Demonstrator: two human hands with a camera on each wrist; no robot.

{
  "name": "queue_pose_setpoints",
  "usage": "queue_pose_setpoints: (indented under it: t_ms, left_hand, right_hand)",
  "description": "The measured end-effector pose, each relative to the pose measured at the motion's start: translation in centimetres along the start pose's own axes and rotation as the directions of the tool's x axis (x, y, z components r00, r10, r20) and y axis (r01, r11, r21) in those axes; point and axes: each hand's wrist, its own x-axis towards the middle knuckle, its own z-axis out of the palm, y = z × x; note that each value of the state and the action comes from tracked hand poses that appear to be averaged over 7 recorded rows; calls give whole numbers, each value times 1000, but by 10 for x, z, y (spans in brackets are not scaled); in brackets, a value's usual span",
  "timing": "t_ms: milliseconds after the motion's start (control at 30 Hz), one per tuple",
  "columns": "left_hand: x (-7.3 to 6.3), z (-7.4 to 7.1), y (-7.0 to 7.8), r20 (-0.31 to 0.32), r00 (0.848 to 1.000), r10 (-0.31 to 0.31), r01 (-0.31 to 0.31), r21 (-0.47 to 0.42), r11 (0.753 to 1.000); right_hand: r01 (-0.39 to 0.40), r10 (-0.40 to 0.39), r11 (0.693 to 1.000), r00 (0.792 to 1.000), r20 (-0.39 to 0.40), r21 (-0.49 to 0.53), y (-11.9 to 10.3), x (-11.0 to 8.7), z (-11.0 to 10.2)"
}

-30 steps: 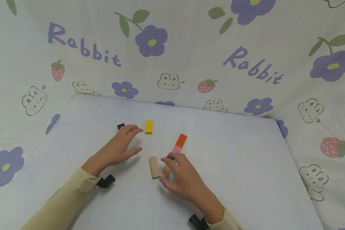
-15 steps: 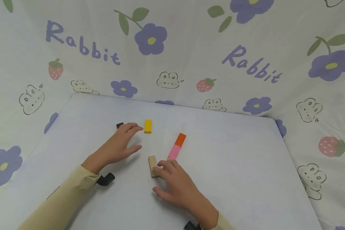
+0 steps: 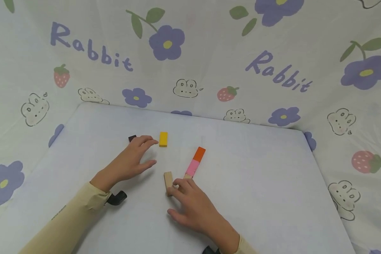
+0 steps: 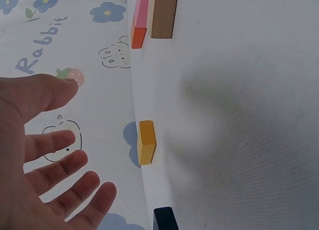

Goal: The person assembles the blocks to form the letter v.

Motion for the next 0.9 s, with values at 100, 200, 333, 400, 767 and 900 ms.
queue_pose_setpoints:
  t_ms: [100, 200, 333, 400, 767, 900]
  left_hand:
    - [0, 0, 1, -1, 1000, 2, -2, -2, 1000]
    - [0, -1, 1, -1, 1000, 1, -1, -1, 1000]
    - [0, -1, 1, -4, 1000, 3, -3, 9, 1000]
    - [-1, -1, 2, -6, 1000, 3, -3, 13, 1000]
    - [-1, -4, 1, -11, 1000, 12, -11, 32, 999]
    - [-2, -3, 1, -8, 1000, 8, -8, 34, 999]
  right_hand:
    - [2, -2, 1000, 1000, 4, 3, -1, 1, 0]
    - [1, 0, 1000, 1000, 20, -3, -1, 1, 0]
    - [6, -5, 1000, 1000, 23, -23, -2, 1, 0]
    - [8, -8, 999, 1000, 18, -32, -2, 1, 0]
    - [-16, 19, 999, 998, 56, -48, -5, 2, -2]
    - [-2, 6, 998, 998, 64, -59, -4, 2, -1]
